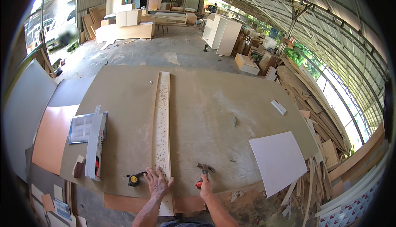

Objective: The person measures a white board with a tape measure and then peels a protective plastic film from its surface. The person works in a workshop environment, handling the board and the film by hand.

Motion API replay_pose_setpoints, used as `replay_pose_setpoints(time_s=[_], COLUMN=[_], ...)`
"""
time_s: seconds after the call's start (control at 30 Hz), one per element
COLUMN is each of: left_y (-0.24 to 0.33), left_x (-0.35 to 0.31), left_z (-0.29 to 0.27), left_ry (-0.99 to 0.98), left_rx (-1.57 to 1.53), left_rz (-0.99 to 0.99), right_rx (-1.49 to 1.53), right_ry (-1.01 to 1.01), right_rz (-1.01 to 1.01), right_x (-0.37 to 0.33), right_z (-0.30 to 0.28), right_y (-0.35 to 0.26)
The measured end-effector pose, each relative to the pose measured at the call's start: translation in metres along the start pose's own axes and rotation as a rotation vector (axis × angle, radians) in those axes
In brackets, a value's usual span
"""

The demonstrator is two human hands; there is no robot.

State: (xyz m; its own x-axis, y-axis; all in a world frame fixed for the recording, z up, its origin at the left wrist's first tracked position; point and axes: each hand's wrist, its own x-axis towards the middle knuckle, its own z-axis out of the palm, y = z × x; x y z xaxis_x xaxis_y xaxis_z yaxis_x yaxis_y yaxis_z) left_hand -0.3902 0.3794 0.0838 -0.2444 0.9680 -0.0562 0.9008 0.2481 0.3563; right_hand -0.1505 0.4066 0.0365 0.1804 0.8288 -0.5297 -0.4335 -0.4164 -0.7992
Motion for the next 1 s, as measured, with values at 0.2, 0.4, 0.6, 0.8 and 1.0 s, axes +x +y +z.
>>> replay_pose_setpoints(time_s=[0.2,0.4,0.6,0.8,1.0], left_y=[-0.002,-0.005,-0.008,-0.009,-0.005], left_x=[0.005,0.009,0.010,0.011,0.014], left_z=[0.004,0.006,0.007,0.003,0.005], left_ry=[0.036,0.093,0.096,0.096,0.024], left_rx=[0.032,0.015,0.004,0.014,-0.008], left_rz=[0.019,0.057,0.050,0.048,0.026], right_rx=[-0.151,-0.291,-0.610,-0.926,-1.224], right_ry=[-0.105,-0.110,-0.099,-0.194,-0.243], right_rz=[-0.049,-0.125,-0.325,-0.442,-0.896], right_x=[0.006,0.007,0.006,-0.011,0.025], right_z=[0.034,0.060,0.077,0.102,0.113], right_y=[-0.001,-0.003,0.000,-0.007,-0.005])
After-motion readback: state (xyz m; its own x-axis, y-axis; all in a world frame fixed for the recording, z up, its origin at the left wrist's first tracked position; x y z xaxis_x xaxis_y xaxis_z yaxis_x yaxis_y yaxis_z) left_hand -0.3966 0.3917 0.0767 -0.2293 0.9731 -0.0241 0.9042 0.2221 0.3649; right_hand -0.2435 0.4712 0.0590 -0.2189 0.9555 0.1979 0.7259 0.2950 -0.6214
